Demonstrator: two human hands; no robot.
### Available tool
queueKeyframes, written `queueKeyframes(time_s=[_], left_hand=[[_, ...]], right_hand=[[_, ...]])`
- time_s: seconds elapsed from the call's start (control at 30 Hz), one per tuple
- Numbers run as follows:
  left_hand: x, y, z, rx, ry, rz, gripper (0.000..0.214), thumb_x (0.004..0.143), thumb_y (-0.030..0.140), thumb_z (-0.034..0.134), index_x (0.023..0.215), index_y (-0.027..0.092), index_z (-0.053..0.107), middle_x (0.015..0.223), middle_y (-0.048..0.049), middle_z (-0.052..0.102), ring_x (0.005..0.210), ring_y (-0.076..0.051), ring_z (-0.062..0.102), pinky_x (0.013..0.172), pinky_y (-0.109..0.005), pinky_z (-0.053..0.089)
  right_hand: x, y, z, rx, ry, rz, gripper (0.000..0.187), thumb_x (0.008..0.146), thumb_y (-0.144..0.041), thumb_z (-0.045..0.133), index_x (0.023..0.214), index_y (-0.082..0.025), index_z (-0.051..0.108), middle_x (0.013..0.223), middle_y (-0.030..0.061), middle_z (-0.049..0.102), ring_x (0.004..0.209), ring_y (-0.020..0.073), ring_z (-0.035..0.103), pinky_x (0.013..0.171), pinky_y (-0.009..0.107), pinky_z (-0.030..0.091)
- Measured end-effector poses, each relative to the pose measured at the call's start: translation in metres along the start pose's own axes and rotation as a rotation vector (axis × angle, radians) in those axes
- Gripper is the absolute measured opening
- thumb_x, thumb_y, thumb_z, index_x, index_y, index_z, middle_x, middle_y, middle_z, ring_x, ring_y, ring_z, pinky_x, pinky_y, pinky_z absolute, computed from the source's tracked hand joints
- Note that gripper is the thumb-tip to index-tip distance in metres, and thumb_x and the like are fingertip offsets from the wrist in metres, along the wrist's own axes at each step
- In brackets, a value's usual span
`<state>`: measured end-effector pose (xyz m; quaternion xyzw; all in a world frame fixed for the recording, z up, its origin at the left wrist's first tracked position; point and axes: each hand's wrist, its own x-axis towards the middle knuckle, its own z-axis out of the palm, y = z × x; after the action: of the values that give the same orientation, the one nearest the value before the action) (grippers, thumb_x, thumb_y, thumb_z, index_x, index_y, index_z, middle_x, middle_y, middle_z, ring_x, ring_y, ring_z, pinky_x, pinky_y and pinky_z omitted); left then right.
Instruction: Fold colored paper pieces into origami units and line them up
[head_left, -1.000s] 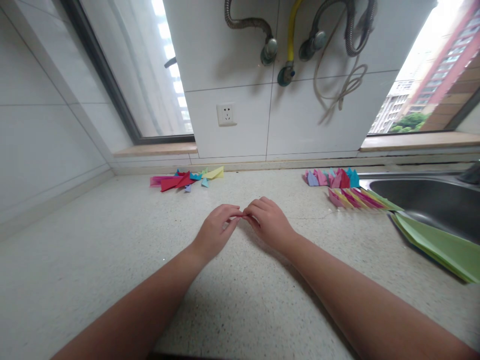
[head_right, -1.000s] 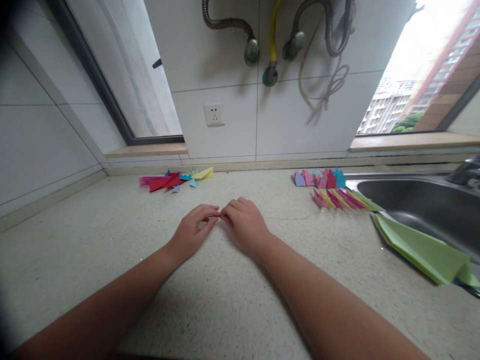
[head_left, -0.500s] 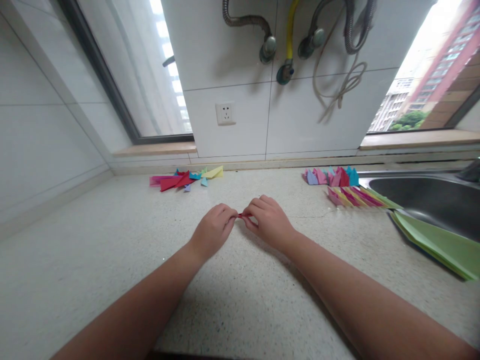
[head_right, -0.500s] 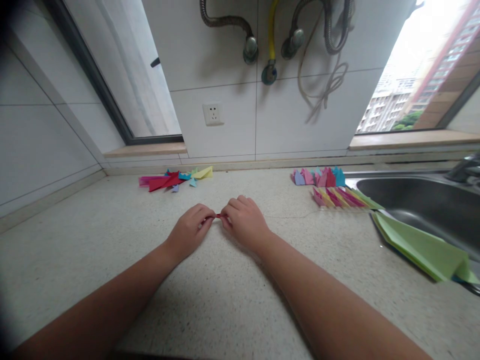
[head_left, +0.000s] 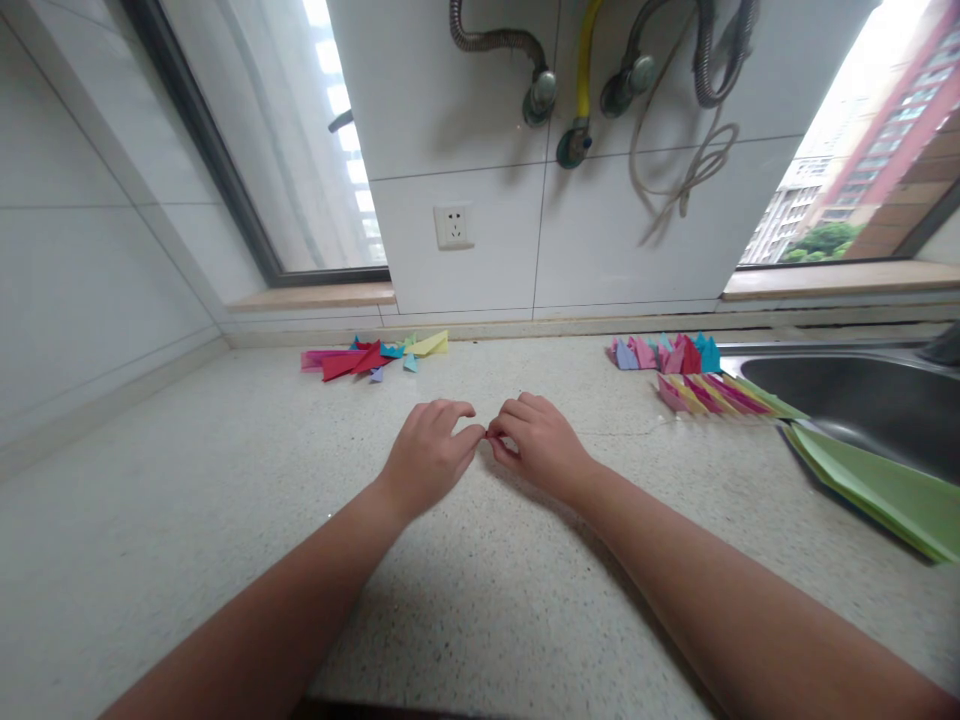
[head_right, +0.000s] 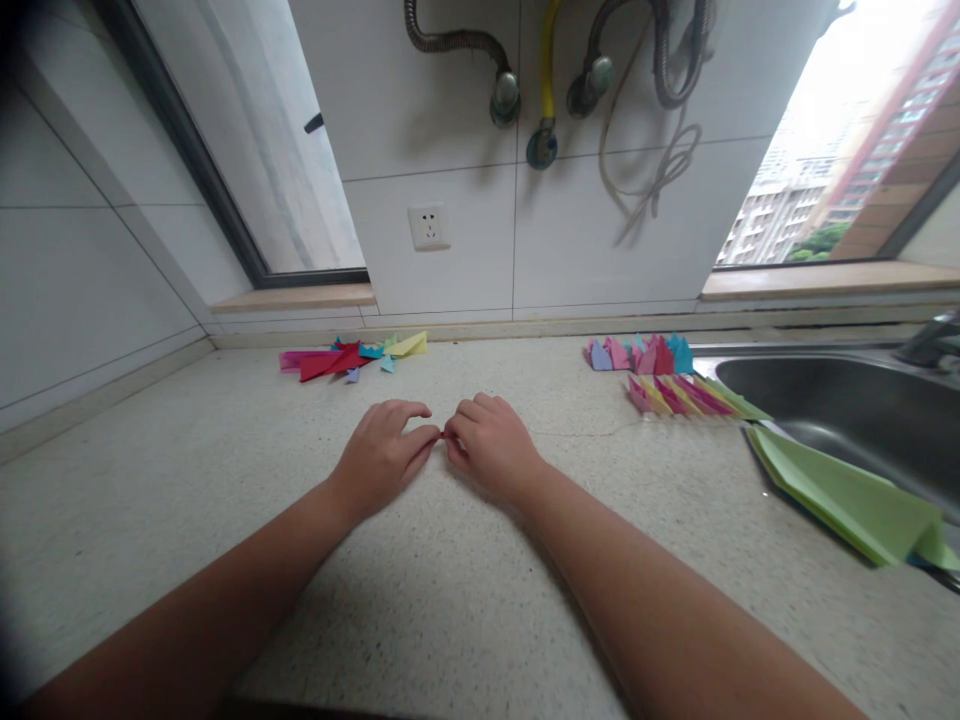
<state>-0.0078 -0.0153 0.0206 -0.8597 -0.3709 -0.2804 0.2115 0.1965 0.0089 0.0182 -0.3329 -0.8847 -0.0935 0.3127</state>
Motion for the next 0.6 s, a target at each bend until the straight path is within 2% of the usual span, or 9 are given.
queueKeyframes(time_s=[0.13, 0.43, 0.6], left_hand=[[0.0008, 0.0005, -0.0014, -0.025, 0.030, 0.016, 0.012, 0.091, 0.020, 0.056, 0.095, 0.021, 0.067, 0.117, -0.0102, 0.061, 0.109, -0.027, 0.052, 0.090, -0.046, 0.044], [0.0037, 0.0064, -0.0048, 0.095, 0.056, 0.073, 0.014, 0.090, 0.014, 0.057, 0.094, 0.022, 0.068, 0.129, -0.0084, 0.060, 0.120, -0.030, 0.048, 0.099, -0.052, 0.038], [0.0035, 0.0031, -0.0037, 0.040, 0.045, 0.038, 0.013, 0.089, 0.015, 0.058, 0.094, 0.022, 0.068, 0.133, -0.0078, 0.058, 0.127, -0.032, 0.044, 0.102, -0.054, 0.037]], right_hand=[[-0.0005, 0.0003, 0.0009, -0.003, 0.004, -0.014, 0.005, 0.083, -0.018, 0.061, 0.083, -0.018, 0.066, 0.081, 0.0062, 0.063, 0.081, 0.0204, 0.049, 0.075, 0.033, 0.035], [0.0007, 0.0007, -0.0012, -0.050, -0.015, -0.031, 0.006, 0.083, -0.019, 0.061, 0.083, -0.018, 0.066, 0.081, 0.0060, 0.063, 0.081, 0.0202, 0.048, 0.074, 0.034, 0.034], [-0.0002, 0.0017, -0.0010, -0.035, -0.008, -0.031, 0.006, 0.083, -0.018, 0.060, 0.083, -0.018, 0.066, 0.080, 0.0062, 0.062, 0.081, 0.0203, 0.048, 0.075, 0.033, 0.035]])
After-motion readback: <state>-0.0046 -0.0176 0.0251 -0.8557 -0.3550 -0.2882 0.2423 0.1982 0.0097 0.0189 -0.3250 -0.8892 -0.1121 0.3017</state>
